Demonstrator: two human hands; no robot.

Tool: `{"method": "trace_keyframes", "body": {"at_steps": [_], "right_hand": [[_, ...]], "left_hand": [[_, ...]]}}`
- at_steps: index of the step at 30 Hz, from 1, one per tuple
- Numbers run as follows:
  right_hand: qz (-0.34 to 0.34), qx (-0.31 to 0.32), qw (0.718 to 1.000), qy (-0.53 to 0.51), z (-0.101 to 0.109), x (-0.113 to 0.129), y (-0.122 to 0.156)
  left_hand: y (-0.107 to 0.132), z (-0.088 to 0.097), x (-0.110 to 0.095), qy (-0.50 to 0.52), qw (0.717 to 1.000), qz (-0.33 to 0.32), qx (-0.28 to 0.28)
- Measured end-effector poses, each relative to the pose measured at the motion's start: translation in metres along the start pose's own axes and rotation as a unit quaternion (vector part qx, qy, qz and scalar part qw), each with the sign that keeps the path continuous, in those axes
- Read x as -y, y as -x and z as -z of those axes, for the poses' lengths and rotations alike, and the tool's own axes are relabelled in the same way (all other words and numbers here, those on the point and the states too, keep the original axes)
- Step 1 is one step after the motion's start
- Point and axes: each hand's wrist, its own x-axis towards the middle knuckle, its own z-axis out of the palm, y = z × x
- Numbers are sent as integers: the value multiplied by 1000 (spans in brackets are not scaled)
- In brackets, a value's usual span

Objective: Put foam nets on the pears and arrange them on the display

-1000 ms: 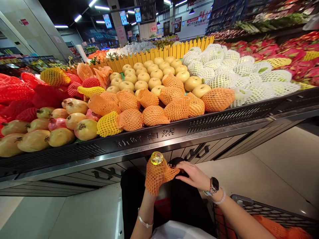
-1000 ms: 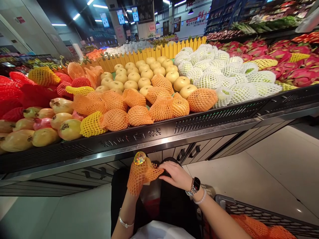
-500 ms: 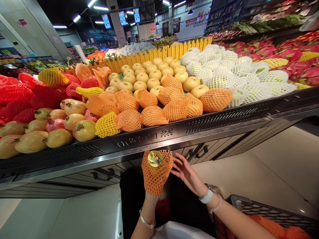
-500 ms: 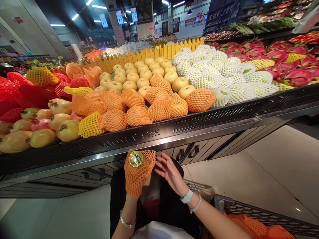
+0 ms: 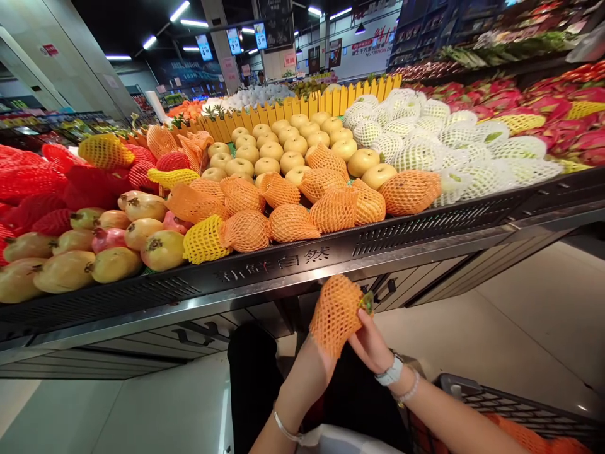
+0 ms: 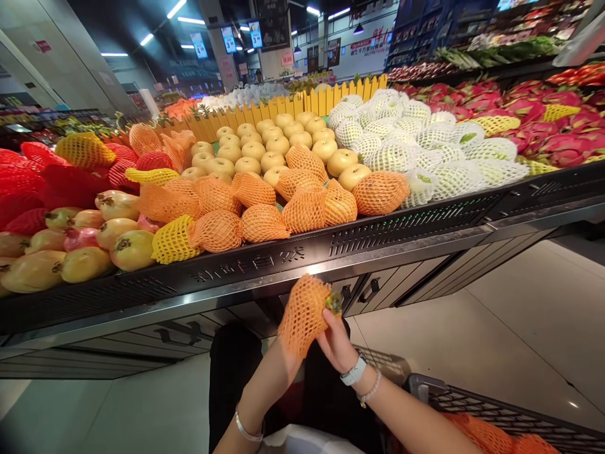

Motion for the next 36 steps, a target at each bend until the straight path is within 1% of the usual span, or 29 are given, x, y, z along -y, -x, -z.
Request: {"method": "trace_keyframes", "body": {"at_steps": [1, 2, 3, 4, 5, 6, 7, 8, 9, 10, 11, 12, 14, 15, 16, 17, 18, 19, 21, 22, 24, 26, 28, 30, 31, 33, 35, 36], "right_hand": [[31, -11, 999, 19, 6, 5, -4], [58, -21, 997, 38, 12, 9, -7], [81, -31, 995, 53, 17, 12, -9], [99, -40, 992, 65, 20, 13, -9], [113, -49, 990, 74, 22, 13, -7], [124, -55, 987, 84, 22, 12, -4], [134, -58, 985, 96, 21, 9, 0], [144, -53, 982, 112, 17, 5, 5], [157, -39, 978, 131, 13, 1, 10], [173, -15, 973, 155, 8, -3, 15], [195, 18, 963, 186, 2, -6, 18], [220, 57, 948, 223, -3, -8, 21], [268, 128, 905, 306, -13, -9, 24], [283, 151, 883, 342, -17, -8, 25], [286, 164, 870, 367, -20, -7, 25], [278, 167, 869, 373, -22, -6, 25], [263, 159, 881, 359, -24, -4, 25], [246, 144, 899, 332, -25, -2, 25], [226, 109, 929, 272, -26, 1, 25], [224, 100, 934, 259, -25, 3, 25], [237, 92, 930, 265, -24, 8, 23], [253, 60, 930, 261, -23, 12, 20], [265, 6, 938, 226, -22, 13, 17], [263, -18, 944, 200, -22, 12, 17], [258, -16, 946, 198, -22, 11, 17], [239, 11, 948, 211, -23, 14, 18], [243, 42, 941, 231, -26, 30, 16], [266, 54, 932, 240, -29, 45, 11]], "left_hand": [[4, 4, -3, -45, 998, -20, 32], [7, 9, -4, -92, 993, -57, 47], [7, 13, -2, -125, 986, -105, 39], [5, 15, 1, -132, 980, -150, 10], [2, 16, 5, -107, 978, -173, -34], [-2, 15, 10, -50, 982, -166, -74], [-6, 13, 15, 18, 987, -129, -92], [-9, 8, 19, 84, 991, -72, -79], [-12, 4, 23, 135, 990, -11, -50], [-13, -1, 26, 173, 984, 35, -25], [-13, -4, 27, 199, 978, 60, -16], [-12, -7, 27, 219, 973, 71, -23], [-11, -7, 25, 245, 963, 79, -80], [-10, -5, 23, 255, 957, 83, -110], [-10, -3, 22, 261, 952, 89, -130], [-10, -1, 20, 262, 950, 92, -141], [-10, 1, 19, 259, 951, 91, -144], [-10, 3, 18, 252, 954, 87, -138], [-9, 4, 20, 232, 964, 73, -103], [-8, 4, 23, 221, 970, 65, -80], [-5, 5, 29, 201, 977, 62, -35], [-4, 6, 37, 190, 979, 75, -4], [-5, 7, 42, 186, 978, 97, 14], [-8, 8, 46, 183, 978, 101, 15], [-9, 8, 47, 182, 978, 99, 11], [-11, 9, 46, 181, 979, 90, 2], [-11, 12, 41, 175, 983, 60, -12], [-10, 14, 36, 165, 985, 35, -30]]}}
